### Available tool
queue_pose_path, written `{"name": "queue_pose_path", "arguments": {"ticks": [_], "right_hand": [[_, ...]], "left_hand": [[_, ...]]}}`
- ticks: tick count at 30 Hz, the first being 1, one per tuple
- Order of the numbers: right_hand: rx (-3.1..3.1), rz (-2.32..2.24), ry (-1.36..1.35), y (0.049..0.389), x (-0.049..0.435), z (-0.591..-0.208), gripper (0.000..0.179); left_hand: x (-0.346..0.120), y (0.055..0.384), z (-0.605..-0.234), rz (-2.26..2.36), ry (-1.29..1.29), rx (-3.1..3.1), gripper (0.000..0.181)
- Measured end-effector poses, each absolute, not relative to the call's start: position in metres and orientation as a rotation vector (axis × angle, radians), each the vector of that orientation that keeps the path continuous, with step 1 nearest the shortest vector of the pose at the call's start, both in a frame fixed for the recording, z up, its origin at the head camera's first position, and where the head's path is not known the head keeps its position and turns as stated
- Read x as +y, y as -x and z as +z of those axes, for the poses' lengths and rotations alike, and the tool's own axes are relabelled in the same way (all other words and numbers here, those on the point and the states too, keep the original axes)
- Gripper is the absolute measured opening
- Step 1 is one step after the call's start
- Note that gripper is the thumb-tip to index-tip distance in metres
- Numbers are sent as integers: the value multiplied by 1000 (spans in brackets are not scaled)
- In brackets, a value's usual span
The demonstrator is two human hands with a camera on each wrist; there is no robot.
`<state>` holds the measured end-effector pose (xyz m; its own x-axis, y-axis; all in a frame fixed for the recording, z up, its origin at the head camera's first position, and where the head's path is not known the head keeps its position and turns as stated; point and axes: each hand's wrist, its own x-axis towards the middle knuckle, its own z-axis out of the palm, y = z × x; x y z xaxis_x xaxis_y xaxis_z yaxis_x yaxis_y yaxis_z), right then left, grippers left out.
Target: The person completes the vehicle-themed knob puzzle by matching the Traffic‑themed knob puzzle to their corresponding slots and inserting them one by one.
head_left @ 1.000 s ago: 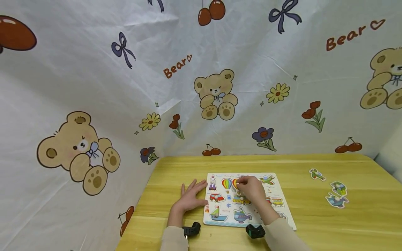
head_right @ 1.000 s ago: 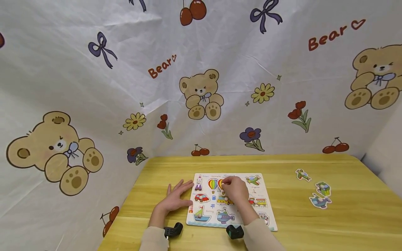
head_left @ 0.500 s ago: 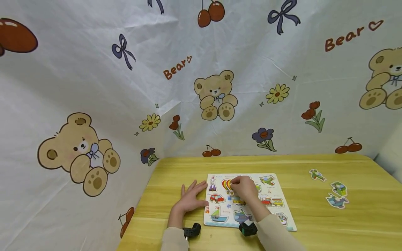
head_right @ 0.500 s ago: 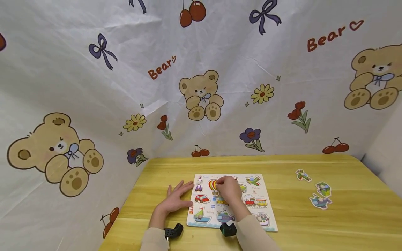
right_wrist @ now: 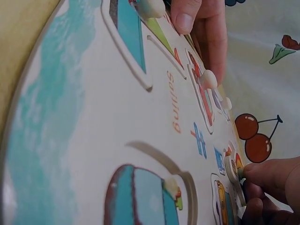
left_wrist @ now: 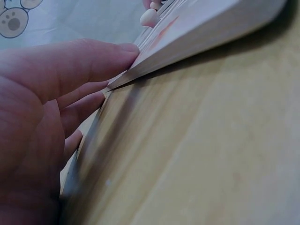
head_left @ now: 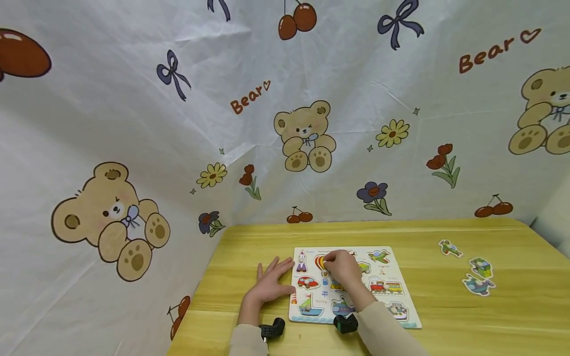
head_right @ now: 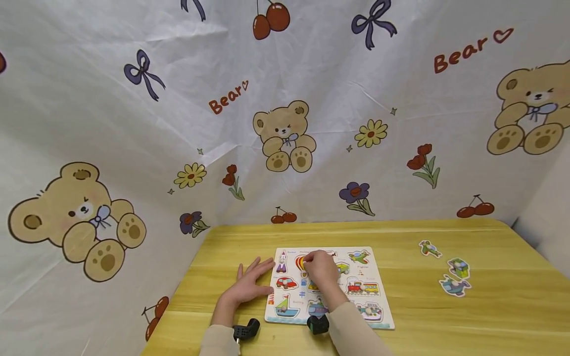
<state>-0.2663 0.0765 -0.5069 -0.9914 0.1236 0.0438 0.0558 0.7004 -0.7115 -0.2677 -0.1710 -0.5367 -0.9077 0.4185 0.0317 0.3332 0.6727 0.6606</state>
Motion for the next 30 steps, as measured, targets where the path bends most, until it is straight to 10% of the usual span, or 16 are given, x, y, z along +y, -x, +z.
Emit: {"name": "queue_pose_path", "arguments": {"ticks": [30], "right_hand": [[-2846,1082,156,273,63,-508,11]], "left_hand": [[-171,269,-537,1051,-620,2761,76]]}}
